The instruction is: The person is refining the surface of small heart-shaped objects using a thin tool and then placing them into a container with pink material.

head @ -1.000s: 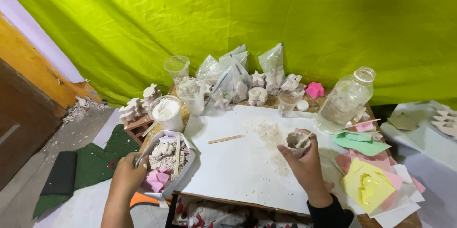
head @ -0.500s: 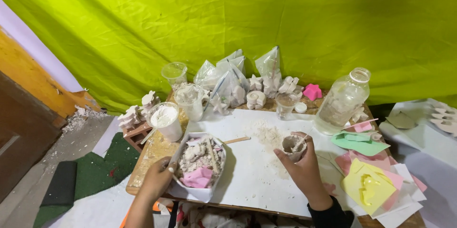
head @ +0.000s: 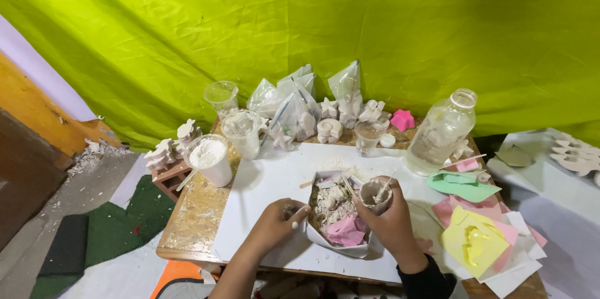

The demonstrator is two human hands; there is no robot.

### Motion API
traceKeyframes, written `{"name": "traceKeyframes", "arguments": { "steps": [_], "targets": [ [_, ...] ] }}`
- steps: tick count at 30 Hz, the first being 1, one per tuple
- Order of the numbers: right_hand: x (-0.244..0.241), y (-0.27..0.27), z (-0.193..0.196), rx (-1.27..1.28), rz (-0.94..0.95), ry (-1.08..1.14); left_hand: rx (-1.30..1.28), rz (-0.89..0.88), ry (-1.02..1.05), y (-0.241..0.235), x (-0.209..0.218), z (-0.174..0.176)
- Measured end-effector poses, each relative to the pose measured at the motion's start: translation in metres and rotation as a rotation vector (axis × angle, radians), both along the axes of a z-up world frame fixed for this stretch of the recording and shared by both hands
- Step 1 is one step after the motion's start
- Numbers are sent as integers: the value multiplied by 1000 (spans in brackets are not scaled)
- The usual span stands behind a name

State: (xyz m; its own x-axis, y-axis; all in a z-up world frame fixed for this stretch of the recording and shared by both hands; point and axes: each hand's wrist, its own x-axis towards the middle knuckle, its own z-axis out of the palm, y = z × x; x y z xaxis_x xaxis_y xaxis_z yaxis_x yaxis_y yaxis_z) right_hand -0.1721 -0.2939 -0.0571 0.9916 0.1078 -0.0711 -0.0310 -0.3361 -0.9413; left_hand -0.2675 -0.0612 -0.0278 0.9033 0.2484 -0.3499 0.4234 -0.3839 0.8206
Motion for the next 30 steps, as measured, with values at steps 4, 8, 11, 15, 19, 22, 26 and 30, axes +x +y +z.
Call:
{"name": "traceKeyframes", "arguments": {
  "steps": [4, 8, 11, 15, 19, 22, 26, 30],
  "targets": [
    [-1, 2, 2, -3, 13, 38, -75, 86, -114, 8, 1, -28],
    [0, 9, 9, -18, -2, 26, -27, 83, -178, 7, -2, -27],
    [6, 14, 19, 21, 58, -26, -55, 13, -153, 9, 2, -13],
    [26, 19, 45, 104, 403, -229, 203, -364, -114, 22, 21, 36],
    [51, 30, 16, 226, 525, -400, 295, -585, -427, 21, 61, 69],
    [58, 38, 6, 428, 438, -512, 219, -654, -518, 17, 100, 48],
    [56, 25, 20, 208, 444, -418, -183, -756, -732, 2, 121, -1],
    [53, 25, 16, 355, 547, -324, -356, -715, -742, -6, 114, -15]
  ]
}}
